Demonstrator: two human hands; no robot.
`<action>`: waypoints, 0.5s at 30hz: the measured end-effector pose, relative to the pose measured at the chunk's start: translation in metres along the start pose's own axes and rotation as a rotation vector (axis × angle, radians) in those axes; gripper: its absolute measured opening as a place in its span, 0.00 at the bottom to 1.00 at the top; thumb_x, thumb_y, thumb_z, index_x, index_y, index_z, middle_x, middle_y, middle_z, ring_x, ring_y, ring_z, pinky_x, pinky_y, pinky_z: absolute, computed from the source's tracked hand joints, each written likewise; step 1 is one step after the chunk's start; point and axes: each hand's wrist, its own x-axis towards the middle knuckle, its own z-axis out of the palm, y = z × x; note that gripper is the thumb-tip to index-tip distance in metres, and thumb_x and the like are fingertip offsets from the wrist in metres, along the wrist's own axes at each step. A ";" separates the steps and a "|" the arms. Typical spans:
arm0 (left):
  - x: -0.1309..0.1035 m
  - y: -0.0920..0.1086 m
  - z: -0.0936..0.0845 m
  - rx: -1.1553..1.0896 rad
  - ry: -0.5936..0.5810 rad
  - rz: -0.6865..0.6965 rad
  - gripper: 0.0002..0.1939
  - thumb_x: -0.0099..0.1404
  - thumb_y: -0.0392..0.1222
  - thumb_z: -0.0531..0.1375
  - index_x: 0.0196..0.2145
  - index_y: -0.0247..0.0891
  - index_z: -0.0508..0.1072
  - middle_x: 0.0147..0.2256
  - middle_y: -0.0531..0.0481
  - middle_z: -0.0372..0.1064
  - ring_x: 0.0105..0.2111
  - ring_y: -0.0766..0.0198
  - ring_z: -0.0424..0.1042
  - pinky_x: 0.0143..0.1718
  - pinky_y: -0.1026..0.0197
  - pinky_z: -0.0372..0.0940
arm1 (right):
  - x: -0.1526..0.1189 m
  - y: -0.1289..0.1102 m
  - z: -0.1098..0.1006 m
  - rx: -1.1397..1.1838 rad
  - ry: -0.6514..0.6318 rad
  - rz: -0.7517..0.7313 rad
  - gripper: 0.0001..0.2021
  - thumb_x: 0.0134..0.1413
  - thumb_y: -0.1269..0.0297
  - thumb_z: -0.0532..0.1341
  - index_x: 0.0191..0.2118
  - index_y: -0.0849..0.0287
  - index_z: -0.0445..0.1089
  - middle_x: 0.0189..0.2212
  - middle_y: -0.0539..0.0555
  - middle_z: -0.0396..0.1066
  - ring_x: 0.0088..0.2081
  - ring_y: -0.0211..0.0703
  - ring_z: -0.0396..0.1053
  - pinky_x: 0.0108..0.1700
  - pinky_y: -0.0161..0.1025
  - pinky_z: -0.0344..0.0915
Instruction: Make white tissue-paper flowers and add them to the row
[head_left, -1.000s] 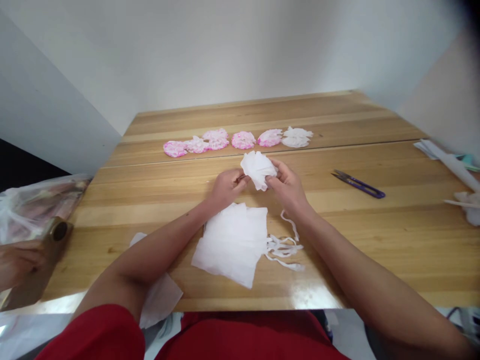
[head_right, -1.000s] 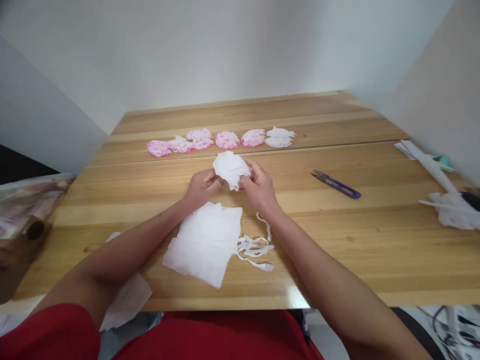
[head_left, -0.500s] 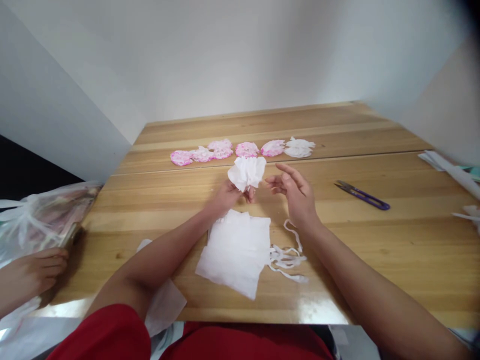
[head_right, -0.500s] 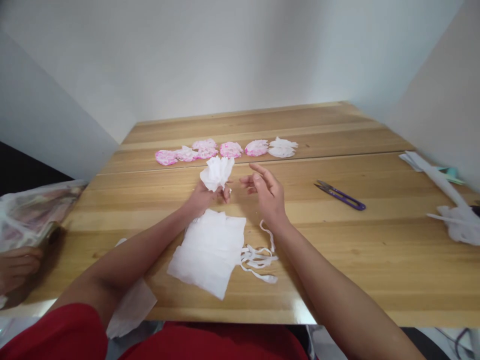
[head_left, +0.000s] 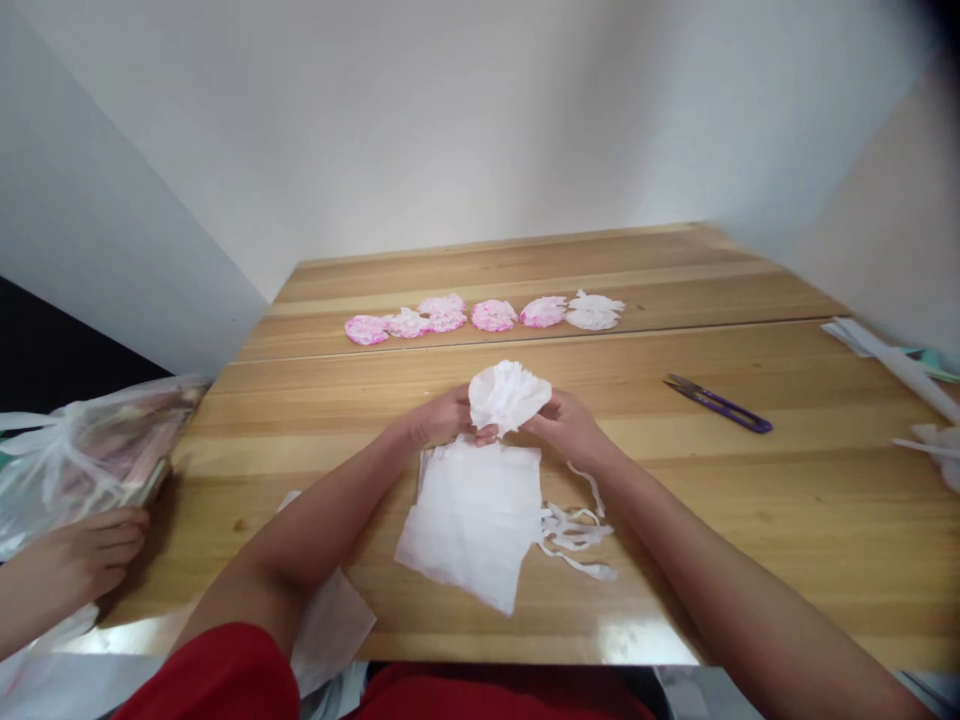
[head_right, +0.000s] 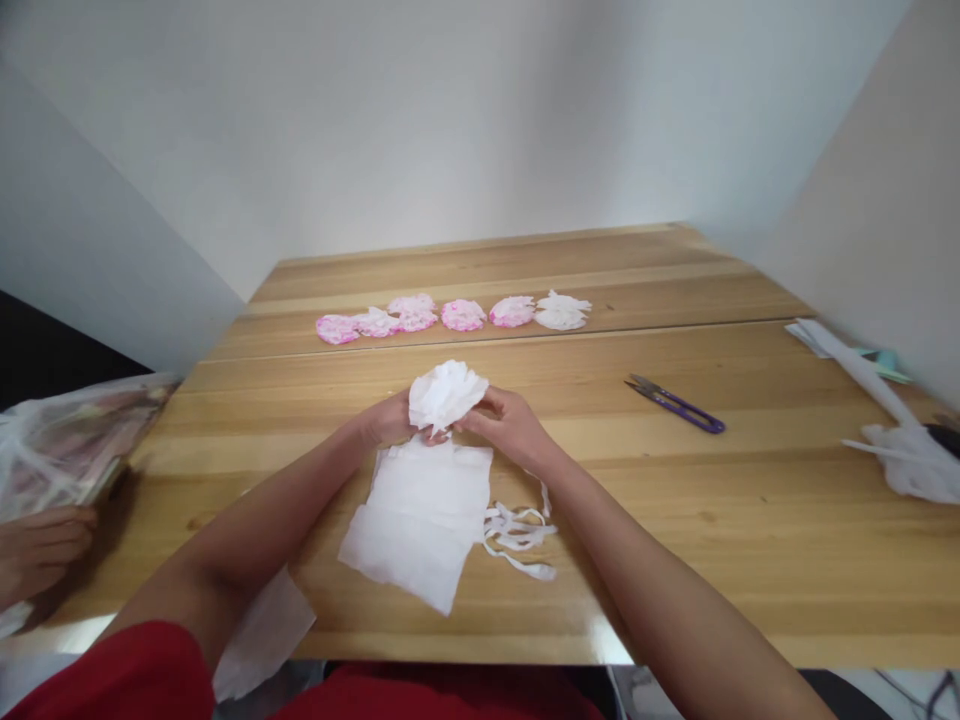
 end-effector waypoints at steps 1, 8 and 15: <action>0.000 -0.001 -0.003 0.031 0.005 -0.010 0.16 0.49 0.48 0.69 0.25 0.34 0.70 0.21 0.52 0.61 0.21 0.69 0.60 0.26 0.62 0.59 | 0.000 0.000 0.000 -0.003 -0.011 0.018 0.11 0.46 0.59 0.67 0.35 0.58 0.78 0.34 0.53 0.79 0.41 0.49 0.75 0.48 0.45 0.69; 0.000 0.001 -0.015 0.177 0.030 -0.020 0.12 0.45 0.41 0.67 0.20 0.34 0.68 0.20 0.50 0.64 0.27 0.64 0.65 0.28 0.63 0.61 | -0.003 -0.009 0.001 -0.035 -0.102 0.029 0.19 0.41 0.59 0.70 0.43 0.57 0.78 0.42 0.54 0.79 0.44 0.52 0.75 0.48 0.44 0.71; 0.001 0.004 -0.009 0.268 0.046 -0.027 0.09 0.47 0.41 0.64 0.19 0.33 0.69 0.21 0.52 0.66 0.25 0.66 0.63 0.27 0.65 0.60 | -0.005 -0.009 0.005 -0.011 -0.078 -0.048 0.25 0.41 0.61 0.71 0.50 0.56 0.74 0.48 0.56 0.76 0.46 0.50 0.74 0.50 0.44 0.70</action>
